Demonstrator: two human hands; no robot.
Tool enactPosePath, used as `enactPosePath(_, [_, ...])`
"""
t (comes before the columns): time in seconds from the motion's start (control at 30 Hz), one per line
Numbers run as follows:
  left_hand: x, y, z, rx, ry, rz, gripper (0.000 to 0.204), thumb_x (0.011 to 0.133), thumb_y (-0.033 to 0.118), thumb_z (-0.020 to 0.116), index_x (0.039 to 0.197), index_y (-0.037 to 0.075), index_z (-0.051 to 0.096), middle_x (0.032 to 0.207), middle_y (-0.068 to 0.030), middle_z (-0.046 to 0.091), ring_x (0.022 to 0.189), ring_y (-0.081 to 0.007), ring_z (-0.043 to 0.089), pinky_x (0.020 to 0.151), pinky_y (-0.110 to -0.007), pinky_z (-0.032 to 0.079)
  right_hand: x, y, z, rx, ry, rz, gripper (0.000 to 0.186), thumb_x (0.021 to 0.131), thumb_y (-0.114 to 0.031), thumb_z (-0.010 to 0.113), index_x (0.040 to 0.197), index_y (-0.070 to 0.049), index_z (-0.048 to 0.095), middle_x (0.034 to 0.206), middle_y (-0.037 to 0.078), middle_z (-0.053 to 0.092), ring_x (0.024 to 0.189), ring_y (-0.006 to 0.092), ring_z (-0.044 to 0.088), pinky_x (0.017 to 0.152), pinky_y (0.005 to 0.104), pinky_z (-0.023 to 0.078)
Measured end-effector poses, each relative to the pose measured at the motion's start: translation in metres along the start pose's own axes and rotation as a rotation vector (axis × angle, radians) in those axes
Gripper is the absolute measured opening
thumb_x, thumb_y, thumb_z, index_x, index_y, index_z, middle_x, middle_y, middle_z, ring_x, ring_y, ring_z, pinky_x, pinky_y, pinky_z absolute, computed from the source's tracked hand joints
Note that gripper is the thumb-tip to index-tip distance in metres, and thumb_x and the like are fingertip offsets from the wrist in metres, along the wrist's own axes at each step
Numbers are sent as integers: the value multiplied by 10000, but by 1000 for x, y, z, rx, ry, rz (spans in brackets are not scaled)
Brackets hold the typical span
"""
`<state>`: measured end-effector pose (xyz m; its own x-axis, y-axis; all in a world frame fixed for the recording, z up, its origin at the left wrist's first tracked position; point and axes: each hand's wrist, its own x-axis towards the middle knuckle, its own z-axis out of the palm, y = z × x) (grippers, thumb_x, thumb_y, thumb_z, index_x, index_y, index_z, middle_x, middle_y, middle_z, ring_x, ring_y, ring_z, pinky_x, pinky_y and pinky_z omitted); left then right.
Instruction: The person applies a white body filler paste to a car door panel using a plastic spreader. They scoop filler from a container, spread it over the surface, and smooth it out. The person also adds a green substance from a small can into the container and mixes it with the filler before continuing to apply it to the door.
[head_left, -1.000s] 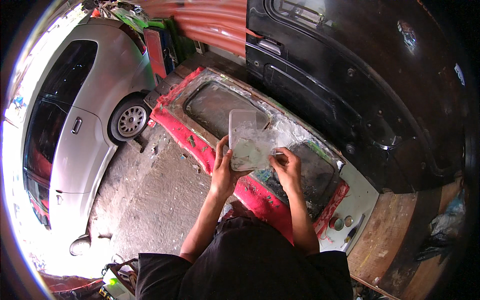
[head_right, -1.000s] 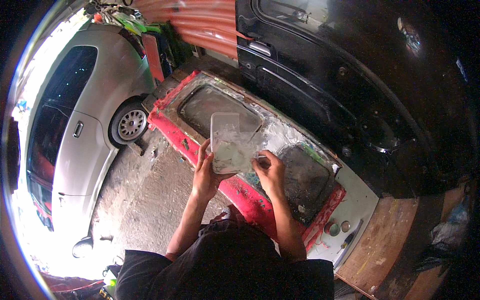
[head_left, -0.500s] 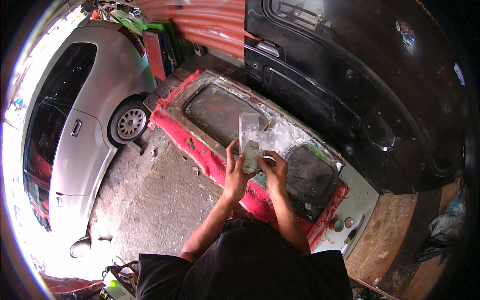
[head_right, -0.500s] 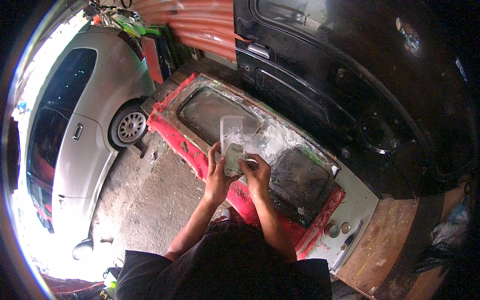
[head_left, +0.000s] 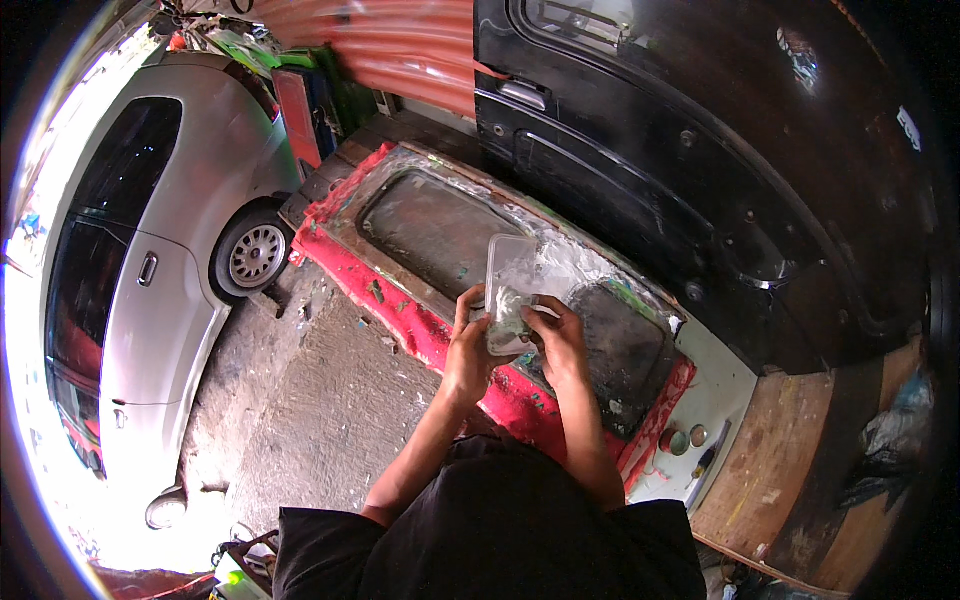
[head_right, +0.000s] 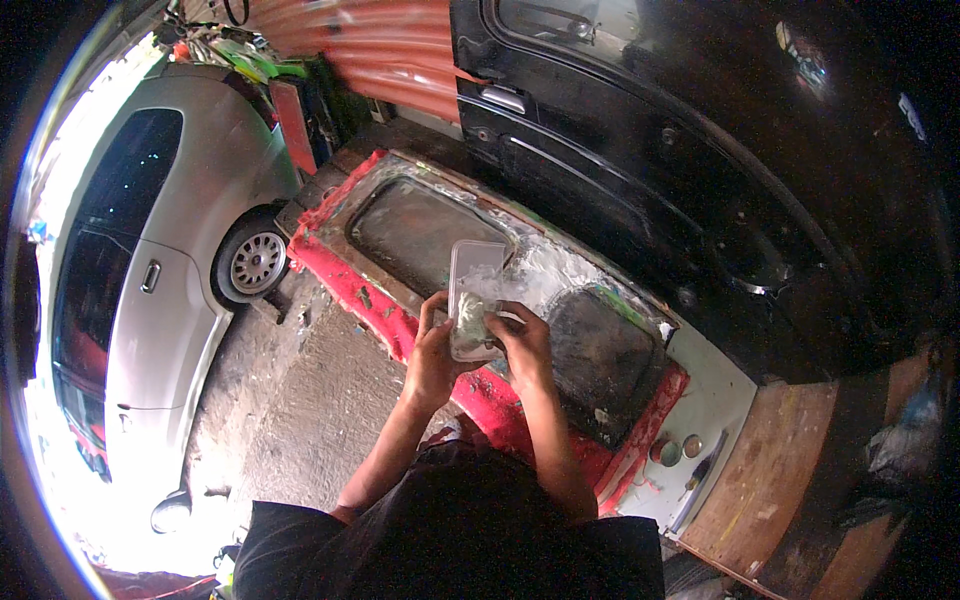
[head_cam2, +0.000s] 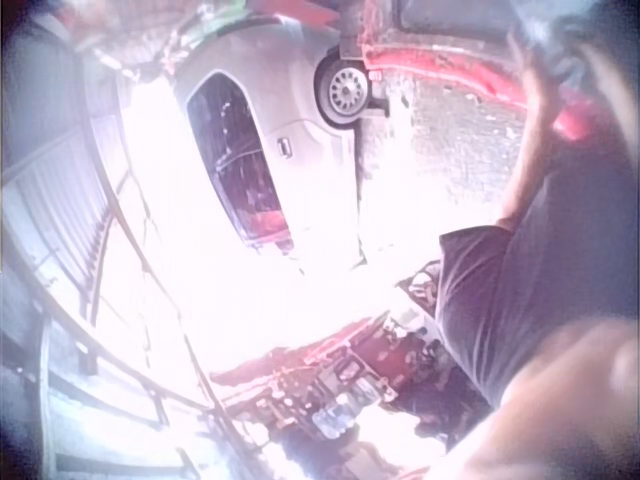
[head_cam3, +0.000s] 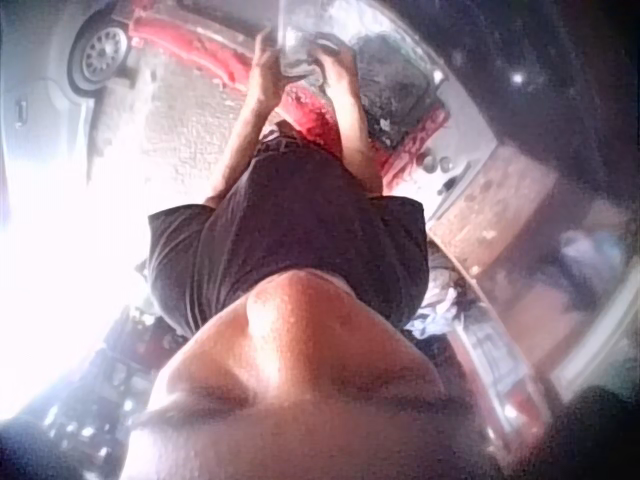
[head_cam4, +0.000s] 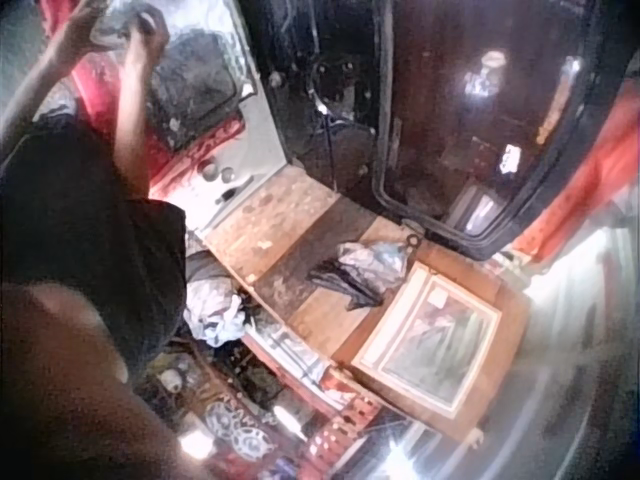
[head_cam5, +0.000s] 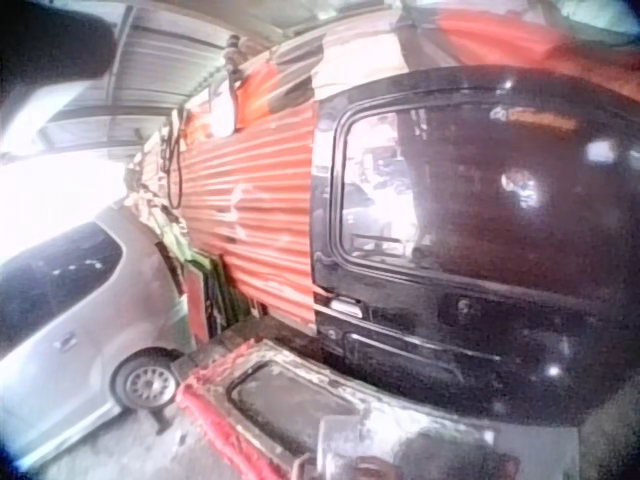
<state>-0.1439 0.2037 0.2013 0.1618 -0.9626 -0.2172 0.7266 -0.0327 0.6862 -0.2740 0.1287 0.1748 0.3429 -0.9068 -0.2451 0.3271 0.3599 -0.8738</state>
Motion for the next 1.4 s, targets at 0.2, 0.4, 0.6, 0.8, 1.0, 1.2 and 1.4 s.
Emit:
enactPosePath(0.2, [-1,6,-5,-24,3,23,450,1023,195,410,1455,215,286,1433,-182,491,1200,-392,620,861,-540,611,-14,-20,-12,35,85,-84,227,921,-46,712,1133,-47,631,929,17,692,804,108,652,636,261,518])
enactPosePath(0.4, [-2,4,-6,58,2,63,433,1052,154,373,1472,191,275,1425,-194,486,1211,-406,609,864,-553,609,-8,-22,-18,-528,206,-578,205,919,-49,717,1105,20,666,904,86,718,790,161,667,712,305,524])
enactPosePath(0.6, [1,-7,-10,109,41,127,446,1059,116,405,1484,176,283,1386,-182,504,1169,-358,631,833,-494,634,-26,-19,26,-1138,97,-998,218,831,46,711,1047,19,706,897,153,691,815,321,648,723,407,529])
enactPosePath(0.8, [2,-7,-11,250,55,219,385,1079,127,392,1453,196,333,1320,-175,522,1127,-304,639,812,-450,633,-37,-6,13,-1292,-105,-957,324,755,68,674,1078,32,678,962,148,674,889,324,606,779,415,507])
enactPosePath(1.0, [2,3,-6,49,42,134,406,1072,115,388,1462,196,308,1360,-194,511,1163,-344,629,841,-504,623,-35,-15,1,-1090,-157,-883,290,774,33,700,1062,-4,703,965,123,702,923,303,624,845,412,494])
enactPosePath(1.2, [2,4,-14,54,50,151,456,1071,166,367,1507,218,245,1404,-223,504,1185,-430,620,835,-552,623,-17,-36,-23,-441,106,-420,179,936,-84,716,1074,14,657,880,24,695,800,67,615,704,254,502])
enactPosePath(1.4, [0,9,-13,128,25,123,455,1070,160,361,1508,203,245,1405,-224,503,1170,-430,629,826,-552,626,-2,-20,-47,-466,167,-305,180,904,-57,744,1041,2,642,811,-2,668,736,56,588,653,232,474])
